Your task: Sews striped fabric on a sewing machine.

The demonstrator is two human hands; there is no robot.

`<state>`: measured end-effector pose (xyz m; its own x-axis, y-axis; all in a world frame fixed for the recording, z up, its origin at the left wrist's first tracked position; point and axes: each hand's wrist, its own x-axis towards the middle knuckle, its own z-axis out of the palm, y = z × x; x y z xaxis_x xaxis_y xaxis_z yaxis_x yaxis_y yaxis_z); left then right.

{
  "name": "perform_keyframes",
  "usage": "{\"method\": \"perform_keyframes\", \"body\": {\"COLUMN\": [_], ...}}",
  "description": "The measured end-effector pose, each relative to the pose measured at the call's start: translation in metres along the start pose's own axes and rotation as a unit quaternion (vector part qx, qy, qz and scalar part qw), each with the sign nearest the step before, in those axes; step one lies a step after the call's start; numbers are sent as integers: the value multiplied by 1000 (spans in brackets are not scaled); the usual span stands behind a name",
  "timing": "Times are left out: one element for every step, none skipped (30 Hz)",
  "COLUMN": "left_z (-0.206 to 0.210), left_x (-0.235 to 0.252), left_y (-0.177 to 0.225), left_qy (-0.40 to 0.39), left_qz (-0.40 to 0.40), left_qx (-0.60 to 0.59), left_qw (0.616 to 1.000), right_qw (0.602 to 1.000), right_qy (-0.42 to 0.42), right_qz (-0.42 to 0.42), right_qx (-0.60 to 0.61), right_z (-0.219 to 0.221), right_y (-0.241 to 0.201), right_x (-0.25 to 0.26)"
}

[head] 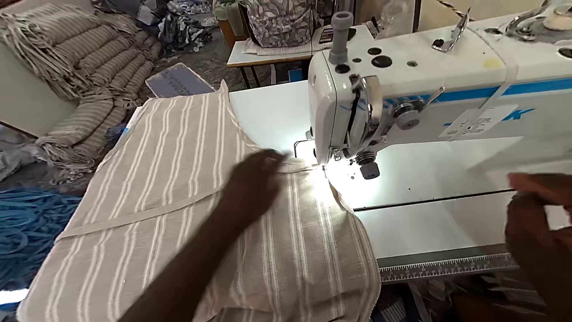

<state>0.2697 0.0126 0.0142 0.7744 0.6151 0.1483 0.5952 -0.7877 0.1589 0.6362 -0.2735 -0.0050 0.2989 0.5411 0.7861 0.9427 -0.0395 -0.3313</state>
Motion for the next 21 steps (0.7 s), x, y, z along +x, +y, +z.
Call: {"method": "perform_keyframes", "body": {"left_z": [-11, -21, -31, -43, -54, -62, -66, -67, -59, -44, -26, -8, 7, 21, 31, 36, 37, 36, 35, 36, 38], "left_x": [-6, -13, -22, -32, -43, -57, -70, -75, -70, -58, -42, -22, -3, 10, 14, 8, -3, -17, -31, -42, -50], "left_y": [-25, -48, -57, -46, -17, 23, 65, 99, 117, 121, 113, 102, 91, 83, 79, 80, 84, 88, 93, 97, 100], "left_qy": [-13, -9, 15, 41, 57, 42, -12, -105, -172, -164, -87, 20, 103, 152, 159, 144, 121, 93, 65, 49, 40], "left_qz": [-78, -139, -175, -185, -166, -121, -61, 3, 56, 82, 82, 64, 37, 14, -4, -19, -22, -13, -4, 13, 35], "left_qx": [26, 40, 49, 55, 41, -1, -77, -173, -243, -281, -290, -276, -253, -237, -224, -208, -199, -194, -186, -170, -143], "left_qw": [997, 989, 983, 980, 984, 992, 995, 979, 953, 942, 950, 959, 961, 960, 962, 967, 972, 976, 980, 984, 988], "right_qw": [999, 995, 984, 960, 918, 848, 752, 663, 612, 611, 654, 711, 762, 803, 837, 868, 893, 909, 914, 912, 908], "right_qy": [-3, -15, -44, -85, -151, -242, -331, -397, -430, -448, -464, -475, -482, -478, -463, -431, -390, -357, -333, -320, -310], "right_qz": [9, 36, 80, 134, 202, 281, 357, 411, 444, 453, 426, 371, 306, 242, 187, 149, 134, 142, 177, 216, 249], "right_qx": [41, 90, 154, 230, 306, 380, 445, 483, 494, 470, 420, 361, 306, 260, 224, 197, 178, 163, 151, 143, 131], "right_z": [3, 7, 12, 20, 28, 37, 46, 58, 71, 82, 91, 98, 101, 100, 98, 94, 89, 81, 75, 71, 70], "right_y": [-14, -28, -46, -65, -85, -105, -122, -136, -146, -153, -158, -158, -156, -152, -147, -139, -131, -120, -110, -100, -93], "right_x": [-7, -12, -16, -16, -12, -4, 8, 21, 33, 42, 48, 50, 51, 51, 50, 49, 49, 50, 52, 54, 55]}}
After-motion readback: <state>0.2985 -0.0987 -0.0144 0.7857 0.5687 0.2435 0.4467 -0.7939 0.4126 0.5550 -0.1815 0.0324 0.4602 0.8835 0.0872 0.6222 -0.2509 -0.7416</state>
